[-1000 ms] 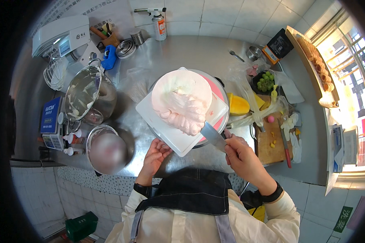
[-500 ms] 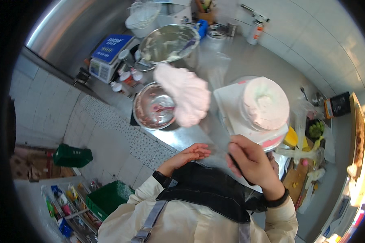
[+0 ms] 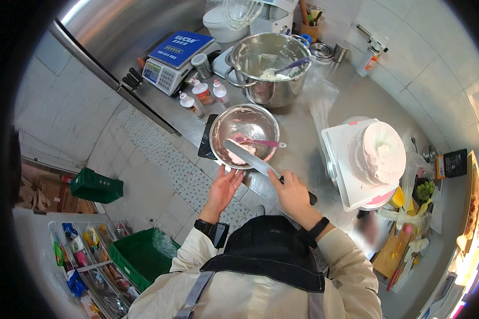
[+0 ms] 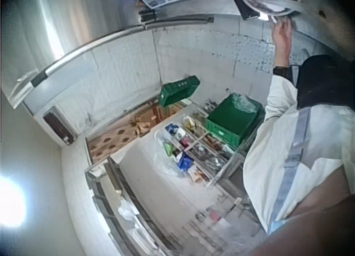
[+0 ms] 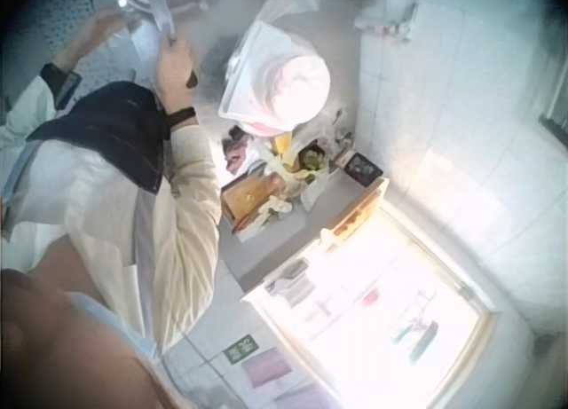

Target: The person frosts a cake with white cream using a spatula, smooths the sides and top, and then cleans a small tray with a cloth at a sink.

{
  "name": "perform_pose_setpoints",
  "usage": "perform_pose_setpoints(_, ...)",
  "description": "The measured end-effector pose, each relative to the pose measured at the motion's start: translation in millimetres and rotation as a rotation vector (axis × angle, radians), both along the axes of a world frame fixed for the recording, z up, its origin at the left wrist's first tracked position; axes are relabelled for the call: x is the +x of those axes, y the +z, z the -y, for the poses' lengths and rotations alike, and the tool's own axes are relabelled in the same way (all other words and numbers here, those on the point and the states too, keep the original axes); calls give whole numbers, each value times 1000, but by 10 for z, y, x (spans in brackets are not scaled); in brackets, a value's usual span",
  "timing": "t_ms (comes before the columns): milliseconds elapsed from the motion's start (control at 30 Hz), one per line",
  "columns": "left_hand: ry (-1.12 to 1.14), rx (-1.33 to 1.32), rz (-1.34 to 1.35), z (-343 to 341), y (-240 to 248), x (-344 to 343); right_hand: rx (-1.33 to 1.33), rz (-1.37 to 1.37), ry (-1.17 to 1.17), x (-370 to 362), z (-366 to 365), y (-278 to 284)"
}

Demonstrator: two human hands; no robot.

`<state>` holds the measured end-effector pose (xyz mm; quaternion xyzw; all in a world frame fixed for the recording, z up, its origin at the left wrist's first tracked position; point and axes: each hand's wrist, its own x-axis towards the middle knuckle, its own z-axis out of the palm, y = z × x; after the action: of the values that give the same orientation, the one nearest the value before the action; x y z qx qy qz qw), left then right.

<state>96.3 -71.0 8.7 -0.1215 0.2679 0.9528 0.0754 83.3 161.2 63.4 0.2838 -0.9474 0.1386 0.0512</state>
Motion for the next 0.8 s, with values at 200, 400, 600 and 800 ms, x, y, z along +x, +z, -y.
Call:
perform_pose_setpoints(200, 78, 275, -41, -77, 36, -34, 69, 17, -32, 341, -389, 335)
perform_pose_setpoints(400, 118, 234, -32, -248, -5, -40, 33, 41, -86, 930, -989, 493)
perform_pose_setpoints(600, -403, -61, 53, -461, 38, 120, -66, -261, -241, 1296, -1656, 1240)
perform_pose_setpoints(800, -842, 97, 34, -1668, 389, -173, 50, -436, -714, 1402, -2439, 1854)
